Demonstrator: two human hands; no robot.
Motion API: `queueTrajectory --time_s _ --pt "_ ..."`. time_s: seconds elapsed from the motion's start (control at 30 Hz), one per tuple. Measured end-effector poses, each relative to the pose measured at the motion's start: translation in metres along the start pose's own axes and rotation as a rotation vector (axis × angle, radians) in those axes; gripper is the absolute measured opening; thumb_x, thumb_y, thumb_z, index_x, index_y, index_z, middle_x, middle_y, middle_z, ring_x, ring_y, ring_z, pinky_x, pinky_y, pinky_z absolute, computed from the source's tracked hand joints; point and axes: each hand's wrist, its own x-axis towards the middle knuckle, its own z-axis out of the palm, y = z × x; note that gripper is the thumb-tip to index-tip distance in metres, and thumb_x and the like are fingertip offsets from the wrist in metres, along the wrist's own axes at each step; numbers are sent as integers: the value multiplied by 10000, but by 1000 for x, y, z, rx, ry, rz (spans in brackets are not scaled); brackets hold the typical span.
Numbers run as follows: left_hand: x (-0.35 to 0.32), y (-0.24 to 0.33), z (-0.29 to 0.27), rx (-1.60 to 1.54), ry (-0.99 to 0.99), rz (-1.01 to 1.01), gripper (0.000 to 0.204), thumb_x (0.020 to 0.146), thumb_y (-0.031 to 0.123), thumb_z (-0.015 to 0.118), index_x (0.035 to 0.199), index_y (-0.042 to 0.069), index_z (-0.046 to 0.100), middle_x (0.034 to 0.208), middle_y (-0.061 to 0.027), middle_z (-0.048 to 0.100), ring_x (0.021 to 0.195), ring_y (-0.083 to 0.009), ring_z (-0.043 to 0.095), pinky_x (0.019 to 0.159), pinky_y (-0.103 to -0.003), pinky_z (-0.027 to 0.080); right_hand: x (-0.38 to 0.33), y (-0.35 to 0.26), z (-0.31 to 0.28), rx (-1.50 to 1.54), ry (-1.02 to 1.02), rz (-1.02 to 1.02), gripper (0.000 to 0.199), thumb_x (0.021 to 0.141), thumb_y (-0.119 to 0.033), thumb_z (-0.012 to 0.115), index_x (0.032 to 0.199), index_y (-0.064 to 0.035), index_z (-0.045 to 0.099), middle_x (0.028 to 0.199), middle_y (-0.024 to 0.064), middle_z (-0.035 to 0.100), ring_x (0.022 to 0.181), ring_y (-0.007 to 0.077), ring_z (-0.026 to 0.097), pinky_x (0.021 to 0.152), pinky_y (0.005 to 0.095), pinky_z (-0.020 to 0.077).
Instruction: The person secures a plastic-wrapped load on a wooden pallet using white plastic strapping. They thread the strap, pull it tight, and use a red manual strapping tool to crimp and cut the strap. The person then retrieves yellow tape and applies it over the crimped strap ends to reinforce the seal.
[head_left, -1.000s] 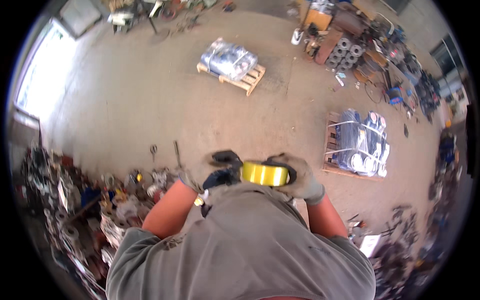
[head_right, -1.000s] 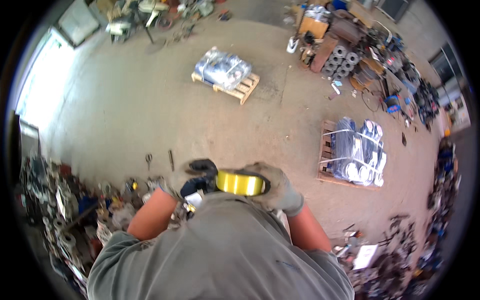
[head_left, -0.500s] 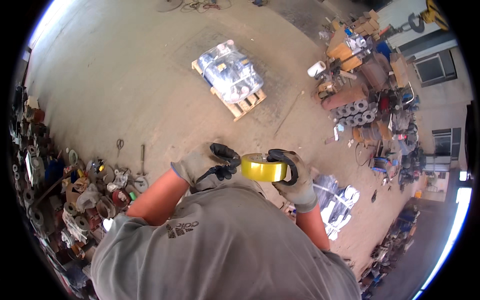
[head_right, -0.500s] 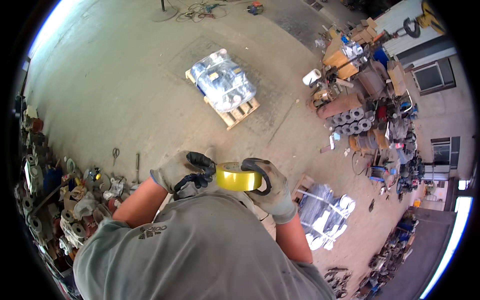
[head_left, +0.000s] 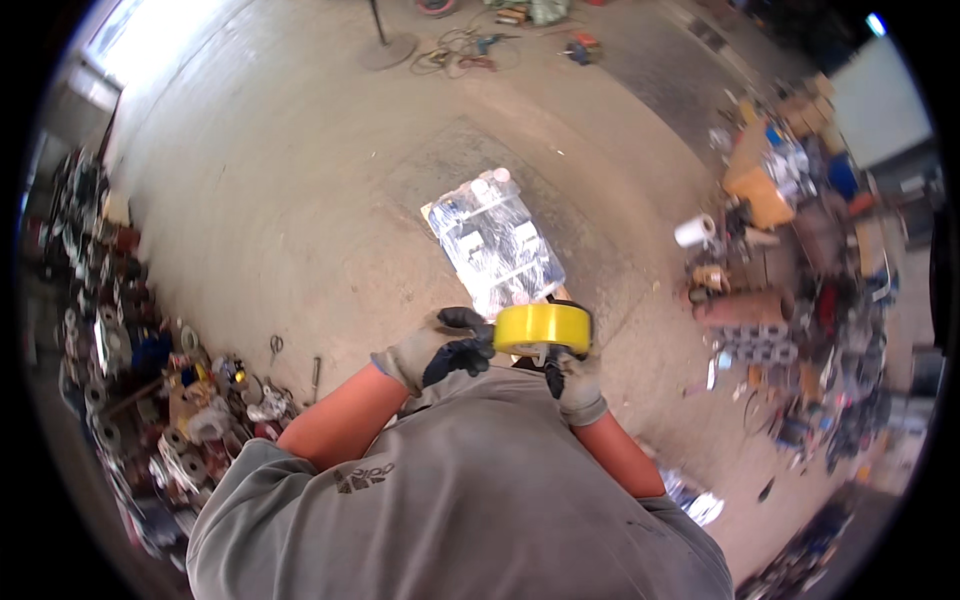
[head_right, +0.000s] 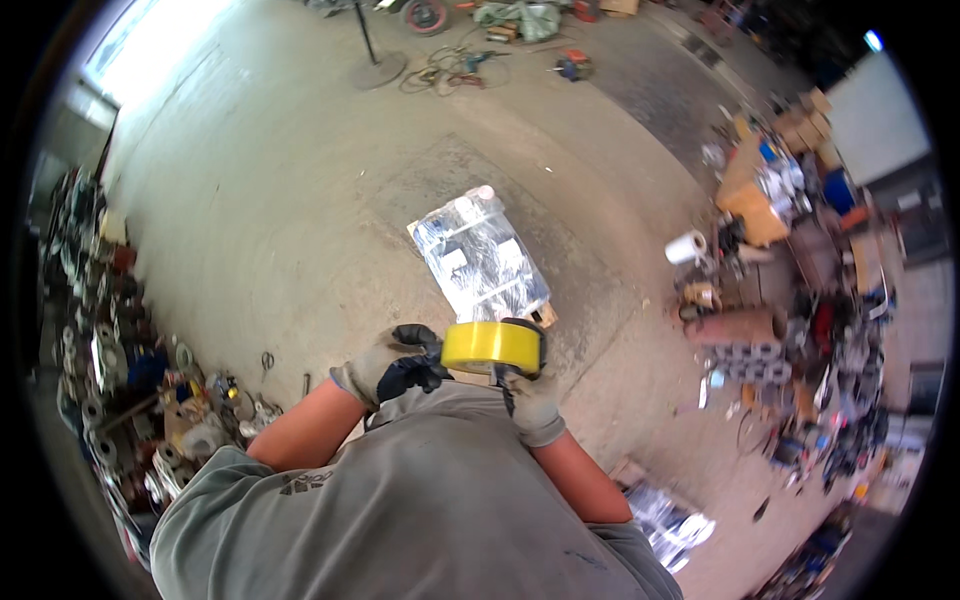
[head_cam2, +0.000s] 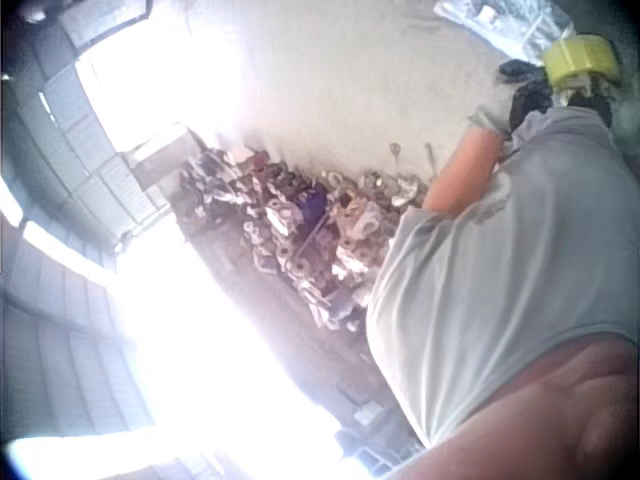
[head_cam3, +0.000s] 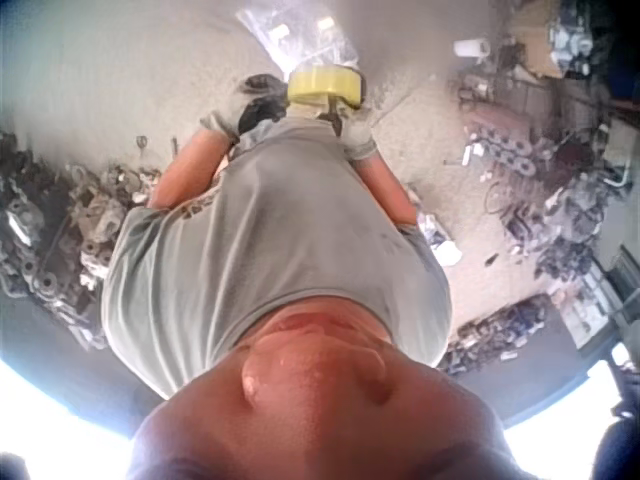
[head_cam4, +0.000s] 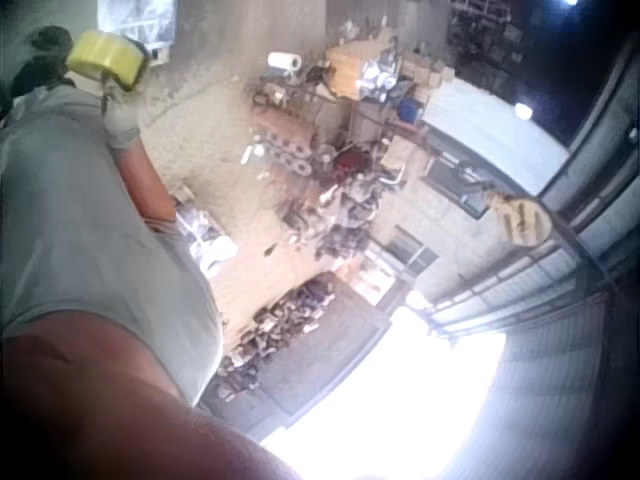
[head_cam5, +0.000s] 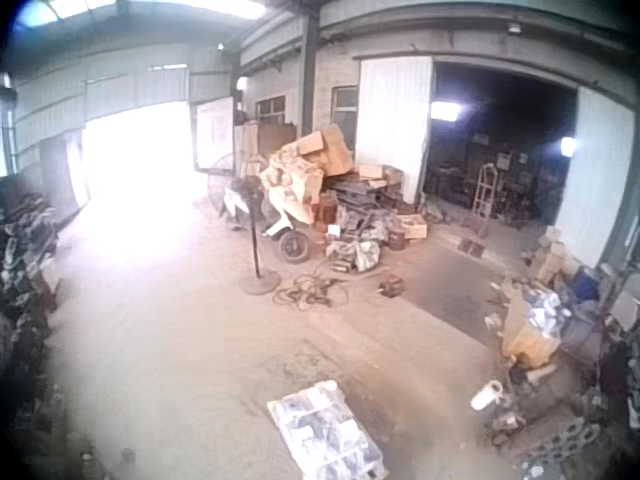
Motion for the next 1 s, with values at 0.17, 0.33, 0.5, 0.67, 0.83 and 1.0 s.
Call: queueTrajectory --time_s 0.17,0.33,0.5,0.67,0.83,1.0 --pt "81 12 -81 -134 232 -99 149 1028 108 635 1130 -1 635 970 -192 747 806 -269 751 707 -395 628 174 -20 30 -792 -500 -30 648 871 68 725 1463 -25 480 1367 117 613 1232 206 631 1054 331 515" --pt "196 -15 -171 -508 268 -205 231 1043 179 627 1219 32 657 1003 -134 751 902 -240 748 811 -391 614 305 91 32 -595 -362 237 703 822 68 810 1435 -15 474 1357 109 587 1280 196 583 1083 336 491" --pt "340 -35 -295 -690 384 -194 241 1073 158 565 1248 13 646 1018 -96 727 857 -210 708 760 -347 586 417 262 19 -812 -265 301 588 876 50 764 1398 -3 497 1330 128 598 1241 230 605 1066 358 496" --pt "427 -57 -476 -913 694 -218 160 1041 179 602 1118 55 668 927 -77 717 789 -222 699 739 -345 596 555 450 31 -1218 -560 176 583 945 -59 713 1471 30 479 1324 255 637 1240 378 651 1058 441 523" --pt "453 -182 -677 -1237 743 26 83 1025 198 635 971 136 645 754 -2 651 609 -159 633 534 -302 528 696 654 115 -1635 -1426 164 564 958 -270 712 1491 -167 561 1299 174 655 1146 365 675 987 459 547" --pt "490 -281 -704 -1353 716 -331 148 1050 177 587 915 197 645 724 36 598 596 -139 590 515 -282 472 757 763 119 -2147 -1921 22 561 927 -256 689 1479 -262 590 1441 136 617 1265 313 641 1090 439 491"
